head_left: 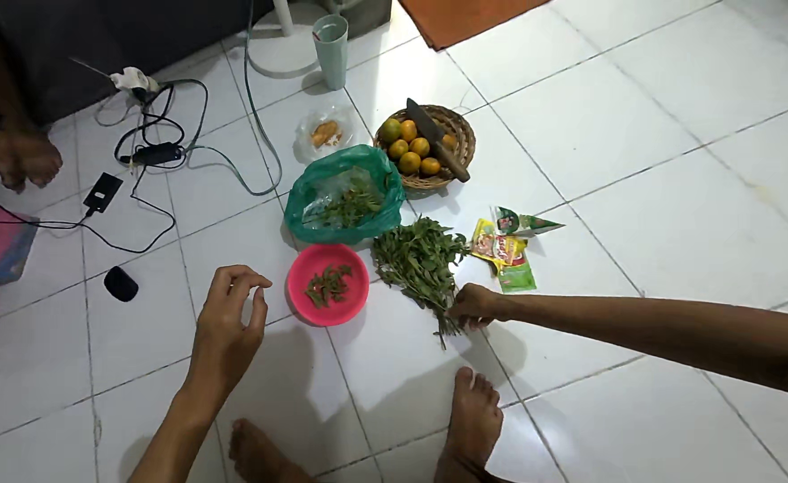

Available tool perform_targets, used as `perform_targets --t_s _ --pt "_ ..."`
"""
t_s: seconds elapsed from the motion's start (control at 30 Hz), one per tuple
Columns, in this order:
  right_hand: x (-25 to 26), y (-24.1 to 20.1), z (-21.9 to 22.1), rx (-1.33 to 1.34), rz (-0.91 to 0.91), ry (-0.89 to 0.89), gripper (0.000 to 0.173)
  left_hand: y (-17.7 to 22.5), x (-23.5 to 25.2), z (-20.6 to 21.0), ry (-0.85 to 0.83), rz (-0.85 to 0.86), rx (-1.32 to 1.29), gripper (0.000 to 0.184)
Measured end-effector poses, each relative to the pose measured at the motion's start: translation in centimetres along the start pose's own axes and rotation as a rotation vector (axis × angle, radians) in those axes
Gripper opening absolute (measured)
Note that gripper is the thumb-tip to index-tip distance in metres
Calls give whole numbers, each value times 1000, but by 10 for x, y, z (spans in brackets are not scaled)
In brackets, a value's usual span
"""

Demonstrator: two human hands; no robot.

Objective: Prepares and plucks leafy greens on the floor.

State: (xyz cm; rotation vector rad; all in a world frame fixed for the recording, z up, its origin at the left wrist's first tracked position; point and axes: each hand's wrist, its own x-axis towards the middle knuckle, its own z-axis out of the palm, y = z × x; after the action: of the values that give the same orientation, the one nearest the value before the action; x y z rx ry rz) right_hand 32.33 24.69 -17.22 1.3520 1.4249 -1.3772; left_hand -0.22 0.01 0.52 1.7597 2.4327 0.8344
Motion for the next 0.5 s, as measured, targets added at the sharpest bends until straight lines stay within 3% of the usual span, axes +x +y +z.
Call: perform_targets --t_s 0.1,0.2,0.33,0.5 --pt "-14 -15 -6 -172 -41 -32 20 0 -1 2 -4 9 -14 21" --pt "-42 -38 -26 -392 -125 -84 23 1 -2 3 -10 11 -6 21" --pt "-98 -63 -68 -231 -280 -227 20 1 -1 2 -24 -6 -9 20" --pt "-150 -64 -115 -227 -463 -276 28 1 1 4 -16 -20 -71 19"
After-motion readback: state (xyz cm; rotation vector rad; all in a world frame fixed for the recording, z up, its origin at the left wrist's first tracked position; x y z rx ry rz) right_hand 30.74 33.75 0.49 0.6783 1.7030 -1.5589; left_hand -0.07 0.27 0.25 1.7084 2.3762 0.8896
